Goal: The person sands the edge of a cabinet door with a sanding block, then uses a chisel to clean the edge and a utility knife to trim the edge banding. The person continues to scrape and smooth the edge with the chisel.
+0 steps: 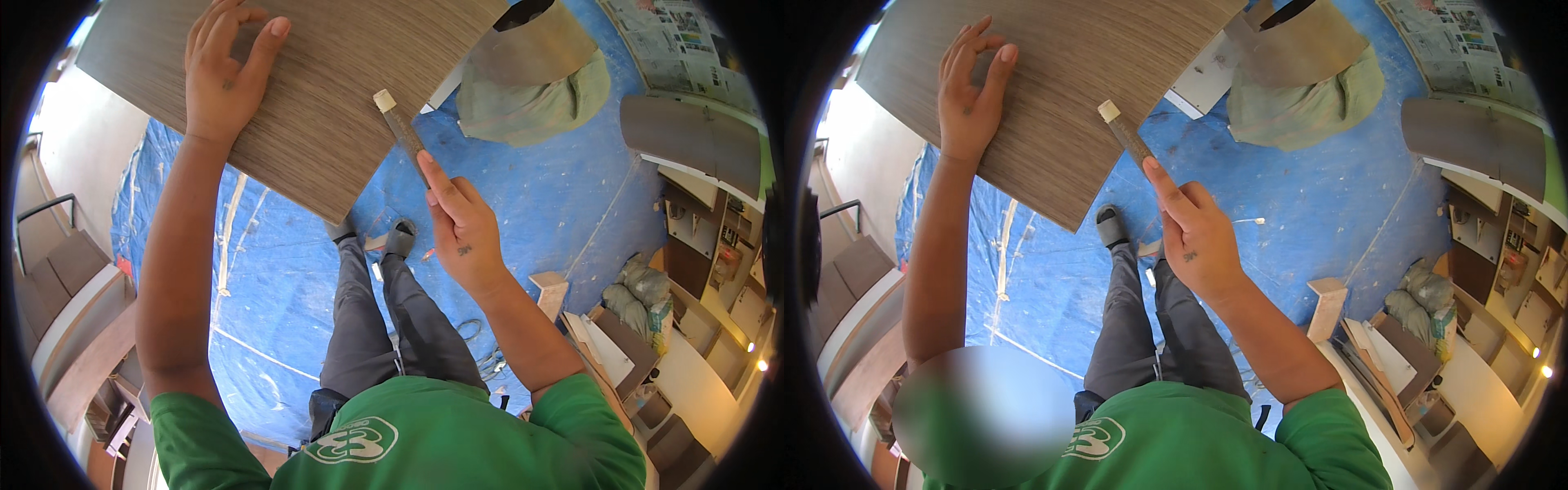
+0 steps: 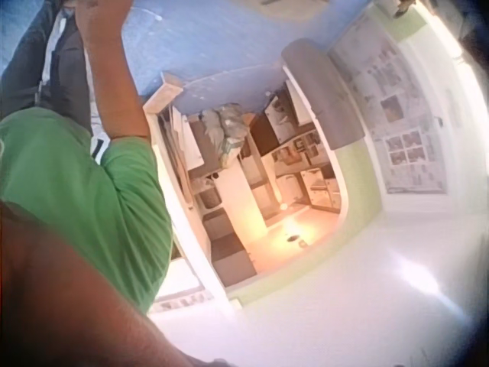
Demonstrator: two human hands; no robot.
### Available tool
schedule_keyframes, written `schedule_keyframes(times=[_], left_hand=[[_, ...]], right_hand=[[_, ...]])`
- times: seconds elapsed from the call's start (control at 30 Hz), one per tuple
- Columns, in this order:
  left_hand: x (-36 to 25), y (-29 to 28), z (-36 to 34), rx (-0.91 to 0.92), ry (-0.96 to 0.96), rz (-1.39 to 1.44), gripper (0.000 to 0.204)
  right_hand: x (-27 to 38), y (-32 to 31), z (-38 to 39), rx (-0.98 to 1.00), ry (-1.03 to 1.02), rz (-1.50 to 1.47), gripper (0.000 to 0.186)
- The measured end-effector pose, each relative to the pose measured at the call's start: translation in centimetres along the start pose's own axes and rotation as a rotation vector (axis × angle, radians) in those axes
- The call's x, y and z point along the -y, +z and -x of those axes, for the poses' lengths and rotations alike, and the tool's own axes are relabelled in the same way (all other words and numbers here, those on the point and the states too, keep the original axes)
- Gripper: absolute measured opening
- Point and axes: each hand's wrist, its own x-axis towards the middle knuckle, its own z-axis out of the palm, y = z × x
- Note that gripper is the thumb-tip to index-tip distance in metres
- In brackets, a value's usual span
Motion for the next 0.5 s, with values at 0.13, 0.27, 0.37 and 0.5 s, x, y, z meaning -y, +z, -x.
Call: schedule_keyframes(times=[0.13,0.27,0.37,0.5], left_hand=[[1.0,1.1,0.7,-0.002,-0.031,-0.057,0.043],[1.0,1.4,0.6,0.011,-0.068,-0.069,0.046],[1.1,1.4,0.6,0.032,-0.073,-0.093,0.048],[1.0,1.2,0.7,0.041,-0.080,-0.091,0.048]], right_hand=[[-0.8,-0.2,-2.3,-0.060,0.036,0.047,0.064],[-2.0,-0.7,-5.8,-0.174,-0.054,0.030,0.060],[-2.2,-0.5,-5.2,-0.150,-0.007,-0.025,0.059],[-1.7,0.1,-2.0,-0.121,-0.012,-0.063,0.057]])
